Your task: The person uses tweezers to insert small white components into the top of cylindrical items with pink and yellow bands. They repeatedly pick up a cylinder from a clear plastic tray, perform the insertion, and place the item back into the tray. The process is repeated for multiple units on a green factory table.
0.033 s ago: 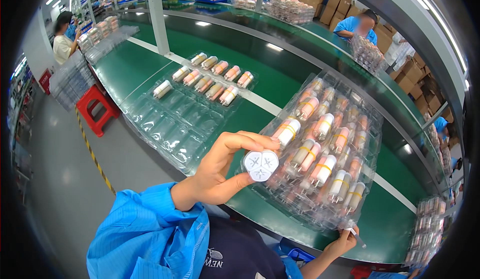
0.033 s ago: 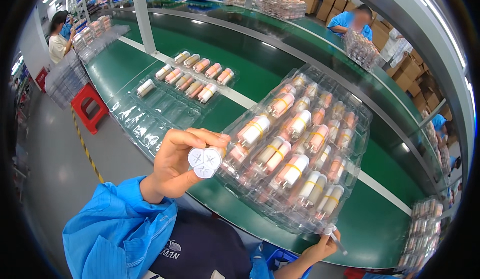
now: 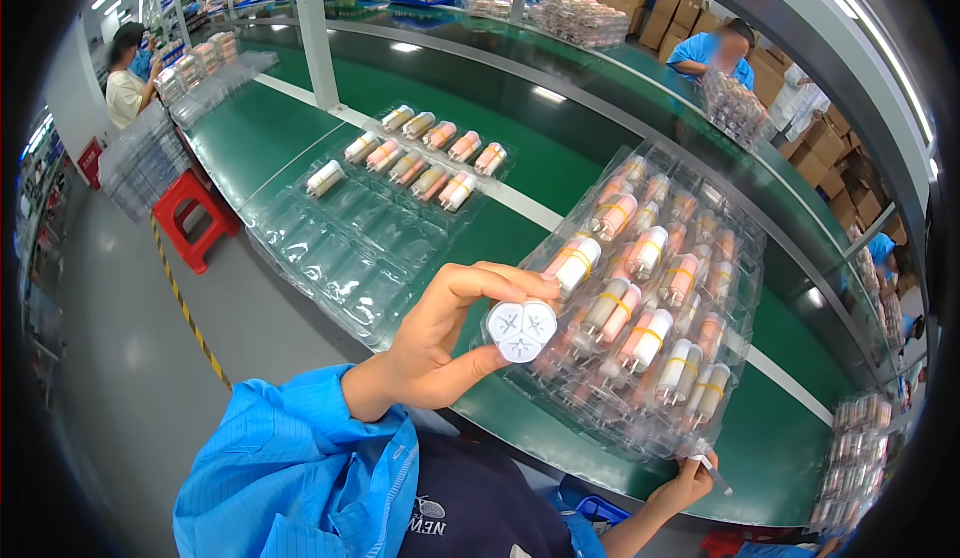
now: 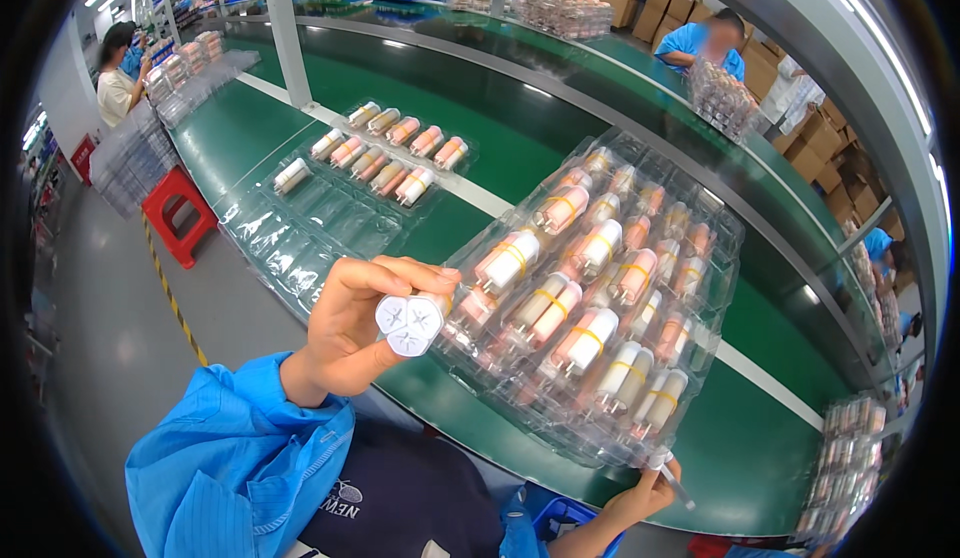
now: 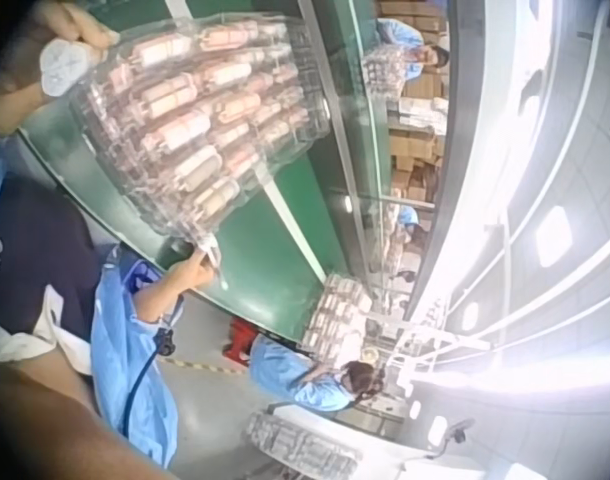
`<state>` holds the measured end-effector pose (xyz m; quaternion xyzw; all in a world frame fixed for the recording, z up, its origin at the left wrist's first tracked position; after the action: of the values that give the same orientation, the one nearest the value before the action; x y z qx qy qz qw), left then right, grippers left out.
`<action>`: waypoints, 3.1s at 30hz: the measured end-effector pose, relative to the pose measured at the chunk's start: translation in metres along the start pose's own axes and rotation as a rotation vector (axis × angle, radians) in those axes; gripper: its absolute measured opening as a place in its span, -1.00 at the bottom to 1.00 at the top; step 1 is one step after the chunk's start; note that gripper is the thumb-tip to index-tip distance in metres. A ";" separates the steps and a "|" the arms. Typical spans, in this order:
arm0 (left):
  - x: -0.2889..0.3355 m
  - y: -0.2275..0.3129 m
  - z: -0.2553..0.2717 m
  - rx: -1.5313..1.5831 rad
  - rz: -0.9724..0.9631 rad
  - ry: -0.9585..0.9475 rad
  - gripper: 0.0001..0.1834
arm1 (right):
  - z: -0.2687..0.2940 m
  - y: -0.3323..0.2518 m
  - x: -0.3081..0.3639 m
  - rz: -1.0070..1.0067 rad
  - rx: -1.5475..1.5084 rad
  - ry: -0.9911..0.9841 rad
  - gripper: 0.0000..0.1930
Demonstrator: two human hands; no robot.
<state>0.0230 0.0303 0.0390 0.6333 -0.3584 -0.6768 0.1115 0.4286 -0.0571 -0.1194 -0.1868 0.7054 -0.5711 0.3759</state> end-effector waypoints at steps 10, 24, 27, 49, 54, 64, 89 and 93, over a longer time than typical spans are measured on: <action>0.000 0.002 0.001 -0.030 0.028 -0.006 -0.54 | -0.001 0.001 0.001 -0.006 0.000 0.032 -0.79; 0.002 0.002 -0.002 -0.100 0.058 -0.002 -0.49 | 0.002 0.002 0.001 0.015 -0.008 0.010 -0.80; 0.005 0.001 0.000 -0.117 0.112 0.007 -0.47 | 0.002 0.003 0.001 0.024 -0.007 0.007 -0.81; 0.010 -0.005 0.001 -0.021 0.277 0.117 -0.37 | -0.003 -0.003 0.003 0.038 0.003 0.017 -0.82; 0.011 -0.004 -0.001 0.059 0.388 0.150 -0.39 | -0.001 -0.004 0.004 0.041 -0.004 0.010 -0.83; -0.084 0.019 -0.034 -0.590 0.237 -0.445 -0.57 | -0.007 -0.006 0.003 -0.014 -0.092 0.073 -0.85; -0.135 -0.157 -0.173 -0.703 0.290 -0.896 -0.31 | -0.008 -0.006 0.005 -0.042 -0.104 0.053 -0.84; -0.143 -0.166 -0.164 -0.759 0.283 -0.873 -0.10 | -0.008 -0.001 0.003 -0.025 -0.074 0.029 -0.85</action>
<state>0.2517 0.1795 0.0555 0.1584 -0.1851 -0.9340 0.2615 0.4209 -0.0536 -0.1192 -0.2011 0.7292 -0.5517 0.3515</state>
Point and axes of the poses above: each hand's wrist, its own x-axis away from the middle knuckle, its own z-axis out of the back of the hand, y = z × x, the point moved 6 cm from there along -x, towards the middle knuckle, and after that the axes turned 2 degrees about x, right-handed, at the moved point
